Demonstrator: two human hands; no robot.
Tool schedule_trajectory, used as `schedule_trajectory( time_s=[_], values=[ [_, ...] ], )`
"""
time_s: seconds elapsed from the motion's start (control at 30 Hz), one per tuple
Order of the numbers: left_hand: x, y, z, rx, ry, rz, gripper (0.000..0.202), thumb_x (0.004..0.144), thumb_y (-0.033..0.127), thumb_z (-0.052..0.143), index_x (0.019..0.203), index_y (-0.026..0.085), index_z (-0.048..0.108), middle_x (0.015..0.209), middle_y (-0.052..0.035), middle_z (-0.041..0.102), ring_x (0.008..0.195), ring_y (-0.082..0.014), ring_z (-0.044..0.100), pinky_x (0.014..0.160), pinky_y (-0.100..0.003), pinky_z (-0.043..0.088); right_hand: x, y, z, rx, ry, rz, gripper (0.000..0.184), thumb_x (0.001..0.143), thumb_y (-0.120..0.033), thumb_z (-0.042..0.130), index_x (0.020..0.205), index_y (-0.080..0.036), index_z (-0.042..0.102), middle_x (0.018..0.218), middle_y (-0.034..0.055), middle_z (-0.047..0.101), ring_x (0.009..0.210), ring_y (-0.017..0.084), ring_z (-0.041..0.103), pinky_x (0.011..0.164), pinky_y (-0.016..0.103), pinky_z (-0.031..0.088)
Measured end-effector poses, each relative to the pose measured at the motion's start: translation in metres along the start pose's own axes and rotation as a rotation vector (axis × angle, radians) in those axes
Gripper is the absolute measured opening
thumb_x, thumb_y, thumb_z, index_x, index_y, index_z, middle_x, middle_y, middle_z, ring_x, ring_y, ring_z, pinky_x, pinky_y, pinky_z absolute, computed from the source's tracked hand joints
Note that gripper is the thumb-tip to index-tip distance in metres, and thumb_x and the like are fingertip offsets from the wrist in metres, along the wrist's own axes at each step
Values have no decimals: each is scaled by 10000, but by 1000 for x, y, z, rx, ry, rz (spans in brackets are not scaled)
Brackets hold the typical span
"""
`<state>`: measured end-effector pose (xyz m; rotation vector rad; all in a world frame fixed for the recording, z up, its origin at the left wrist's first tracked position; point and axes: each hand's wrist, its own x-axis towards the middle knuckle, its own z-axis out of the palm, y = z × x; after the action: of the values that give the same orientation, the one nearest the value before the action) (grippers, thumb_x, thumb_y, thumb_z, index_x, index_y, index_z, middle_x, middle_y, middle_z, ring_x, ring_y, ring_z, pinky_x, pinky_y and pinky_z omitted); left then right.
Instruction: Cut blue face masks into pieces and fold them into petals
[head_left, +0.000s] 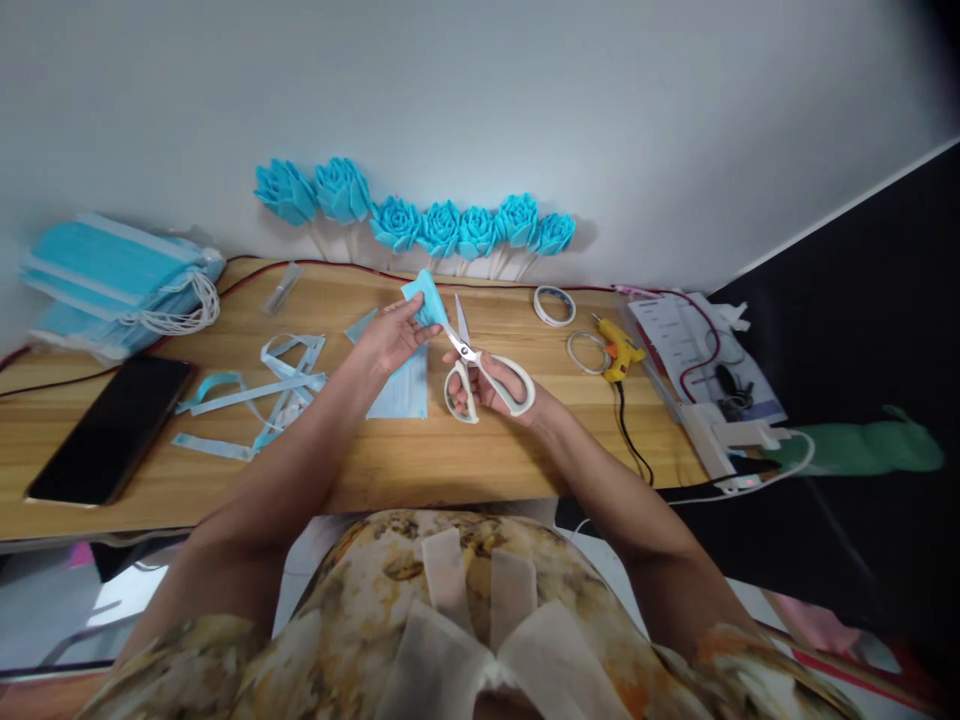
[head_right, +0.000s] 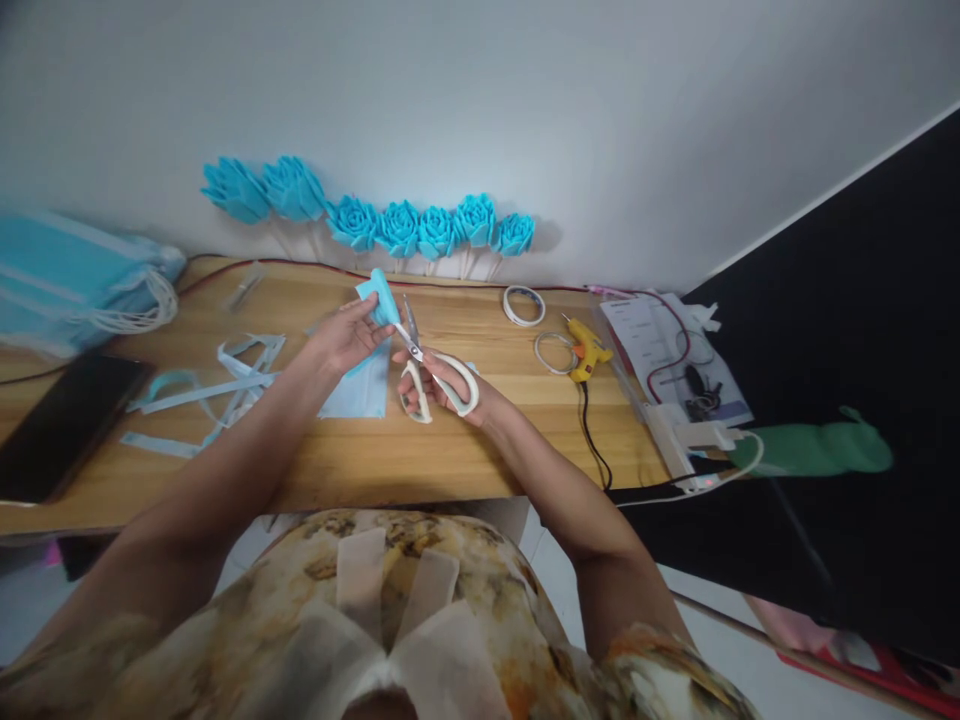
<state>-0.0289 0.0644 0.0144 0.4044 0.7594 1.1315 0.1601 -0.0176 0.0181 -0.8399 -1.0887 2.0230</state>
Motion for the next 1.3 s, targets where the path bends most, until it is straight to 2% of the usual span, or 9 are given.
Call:
schedule_trajectory(
  time_s=[0.13, 0.23, 0.33, 0.5, 0.63, 0.83, 1.0, 1.3],
  values=[
    [-2, -2, 2, 49, -46, -30, 235, 1011, 135, 564, 801, 102, 664, 637, -33, 705, 532, -116, 678, 577, -218, 570, 9, 1, 1, 24, 35, -16, 510, 837, -631, 715, 1083, -188, 654, 808, 35, 720, 664, 149, 643, 634, 298, 569],
    [-1, -3, 1, 25, 3, 0, 211, 972, 141, 647, 763, 114, 652, 643, -23, 711, 547, -110, 684, 634, -222, 590, 14, 4, 2, 64, 54, -76, 477, 835, -612, 719, 1056, -195, 645, 776, 21, 691, 652, 147, 612, 610, 289, 548],
    [1, -3, -1, 8, 48, 19, 238, 977, 115, 629, 740, 117, 647, 653, -24, 719, 567, -111, 691, 654, -226, 594, 15, 7, 3, 102, 78, -100, 455, 858, -603, 683, 1067, -202, 634, 713, -1, 643, 610, 147, 566, 572, 291, 511],
    [-2, -4, 0, 16, -39, -4, 219, 960, 149, 674, 743, 119, 673, 676, -26, 731, 590, -108, 694, 683, -221, 593, 8, 9, 5, 176, 116, -86, 438, 912, -622, 602, 1063, -212, 627, 722, -4, 597, 588, 137, 516, 543, 282, 456],
    [-4, -6, 2, 45, -27, 5, 289, 1001, 151, 603, 723, 118, 673, 673, -38, 730, 584, -107, 687, 696, -222, 587, 6, 7, 7, 220, 145, -64, 486, 932, -669, 541, 1036, -204, 639, 724, 3, 587, 582, 138, 489, 525, 283, 448],
    [-2, -8, -1, 41, -74, 18, 315, 1024, 142, 545, 739, 132, 679, 675, -29, 726, 583, -109, 682, 634, -214, 573, 5, 4, 10, 291, 163, -24, 489, 999, -631, 435, 1039, -194, 649, 671, -4, 566, 534, 126, 427, 477, 260, 400],
    [-2, -7, 1, 53, -53, 4, 277, 999, 176, 613, 733, 139, 681, 661, -23, 724, 562, -103, 671, 661, -213, 578, 5, 6, 10, 304, 150, -15, 496, 982, -659, 469, 1051, -202, 651, 638, -20, 540, 505, 113, 401, 449, 238, 370],
    [-3, -5, 1, 53, -80, 14, 287, 1027, 167, 557, 779, 118, 692, 658, -30, 729, 556, -104, 679, 602, -198, 563, 4, 12, 7, 268, 111, -85, 476, 961, -634, 548, 1030, -175, 654, 614, -39, 518, 479, 89, 372, 413, 207, 351]
  ],
)
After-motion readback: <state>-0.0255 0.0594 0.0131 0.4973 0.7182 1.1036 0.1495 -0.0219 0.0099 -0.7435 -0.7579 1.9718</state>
